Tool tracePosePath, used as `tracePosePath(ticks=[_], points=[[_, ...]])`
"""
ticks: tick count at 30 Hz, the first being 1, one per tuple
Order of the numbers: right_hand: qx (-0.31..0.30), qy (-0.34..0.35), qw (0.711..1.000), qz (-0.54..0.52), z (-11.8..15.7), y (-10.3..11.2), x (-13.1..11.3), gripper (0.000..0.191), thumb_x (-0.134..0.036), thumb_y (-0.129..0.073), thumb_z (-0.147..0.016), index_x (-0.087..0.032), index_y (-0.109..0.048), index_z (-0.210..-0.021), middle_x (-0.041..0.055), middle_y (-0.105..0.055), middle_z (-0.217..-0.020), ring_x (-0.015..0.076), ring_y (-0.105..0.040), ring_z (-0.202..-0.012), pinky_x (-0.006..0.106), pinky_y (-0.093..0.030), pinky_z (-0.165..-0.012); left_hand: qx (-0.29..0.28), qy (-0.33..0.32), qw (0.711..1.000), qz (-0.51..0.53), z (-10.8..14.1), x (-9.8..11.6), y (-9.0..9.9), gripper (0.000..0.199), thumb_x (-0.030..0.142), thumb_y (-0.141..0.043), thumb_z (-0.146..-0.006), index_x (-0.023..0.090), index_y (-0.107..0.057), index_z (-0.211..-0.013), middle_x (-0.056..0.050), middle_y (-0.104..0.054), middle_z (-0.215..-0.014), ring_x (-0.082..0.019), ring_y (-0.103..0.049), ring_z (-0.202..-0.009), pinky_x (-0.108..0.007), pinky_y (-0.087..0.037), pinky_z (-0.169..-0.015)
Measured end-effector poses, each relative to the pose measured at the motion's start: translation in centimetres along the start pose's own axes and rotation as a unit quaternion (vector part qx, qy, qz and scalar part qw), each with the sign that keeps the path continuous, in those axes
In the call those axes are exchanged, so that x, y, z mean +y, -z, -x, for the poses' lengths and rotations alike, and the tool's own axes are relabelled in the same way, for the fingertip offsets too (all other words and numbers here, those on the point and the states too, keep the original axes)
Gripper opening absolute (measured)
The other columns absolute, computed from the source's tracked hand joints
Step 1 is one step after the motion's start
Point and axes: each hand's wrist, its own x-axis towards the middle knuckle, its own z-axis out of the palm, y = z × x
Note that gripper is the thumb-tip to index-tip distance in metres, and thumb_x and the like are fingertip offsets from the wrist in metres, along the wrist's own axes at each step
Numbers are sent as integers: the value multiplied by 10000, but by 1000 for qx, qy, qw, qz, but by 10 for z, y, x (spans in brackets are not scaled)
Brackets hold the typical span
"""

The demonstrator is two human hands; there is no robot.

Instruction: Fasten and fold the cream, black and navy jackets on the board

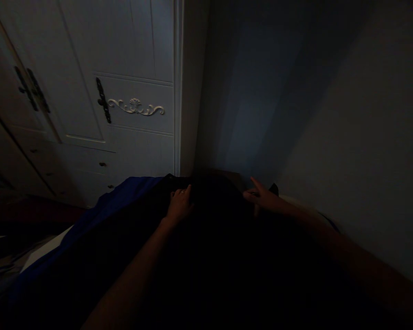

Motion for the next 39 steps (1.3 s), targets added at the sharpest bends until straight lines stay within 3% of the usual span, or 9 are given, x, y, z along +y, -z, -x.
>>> tracePosePath(ticks=[6,9,12,15,19,27,30,34,39], points=[[-90,128,986,57,-44,-24,-26,742,-464,-725,-733,-190,-503,-1386,86,-615,-1291,173,-643,-1010,282,-559,-876,48,71,994,62,-4,-3,-3,682,182,-442,-840,-2,-314,-1484,-240,-636,-1195,-332,-607,-1088,-518,-455,-986],[17,270,941,203,-25,-37,-29,480,-270,-661,-775,-164,-609,-1240,82,-675,-1109,170,-628,-958,299,-535,-837,137,88,973,162,-8,-11,-8,668,124,-436,-817,26,-339,-1471,-240,-577,-1296,-309,-578,-1177,-482,-456,-1034],[238,499,767,324,9,-44,-21,298,-157,-578,-829,-199,-643,-1117,58,-668,-988,135,-572,-879,286,-473,-801,246,79,934,246,-12,-19,-5,702,100,-444,-789,70,-336,-1482,-215,-487,-1390,-279,-496,-1288,-456,-406,-1113],[284,613,633,378,40,-49,-9,205,-103,-531,-861,-205,-637,-1003,32,-653,-944,112,-528,-852,289,-435,-828,314,56,909,268,-12,-24,10,679,107,-427,-766,110,-434,-1445,-171,-496,-1351,-241,-500,-1266,-414,-403,-1117],[134,587,701,382,61,-50,10,189,-176,-526,-888,-191,-616,-1053,68,-632,-1119,135,-554,-1028,306,-462,-894,318,6,926,205,-7,-29,36,552,144,-383,-768,208,-653,-1246,-68,-561,-1357,-234,-413,-1371,-444,-331,-1154],[-45,376,879,290,67,-22,2,799,-319,-531,-902,-234,-108,-1574,119,-263,-1580,180,-284,-1477,396,-332,-1215,-84,-83,990,78,-1,-26,48,546,133,-473,-727,303,-698,-1195,-8,-407,-1540,-306,-53,-1526,-636,-82,-1169],[-140,310,898,279,49,-22,-17,923,-339,-612,-841,-236,-73,-1584,108,-191,-1610,233,-214,-1508,454,-258,-1248,-180,-95,976,76,2,-24,55,574,102,-499,-688,308,-700,-1185,-13,-370,-1560,-311,16,-1525,-666,10,-1160],[-265,190,901,286,24,-32,-33,779,-298,-720,-741,-223,-432,-1461,96,-548,-1367,203,-555,-1224,342,-473,-1046,-236,-112,957,126,9,-24,67,482,150,-565,-712,284,-696,-1157,-28,-331,-1581,-310,4,-1526,-663,114,-1145],[-152,306,887,311,29,-37,-31,241,-92,-511,-809,-148,-674,-978,39,-665,-915,75,-583,-802,193,-438,-741,-243,-100,955,135,10,-26,64,438,196,-706,-690,250,-680,-1124,-48,-294,-1599,-329,23,-1523,-661,136,-1143]])
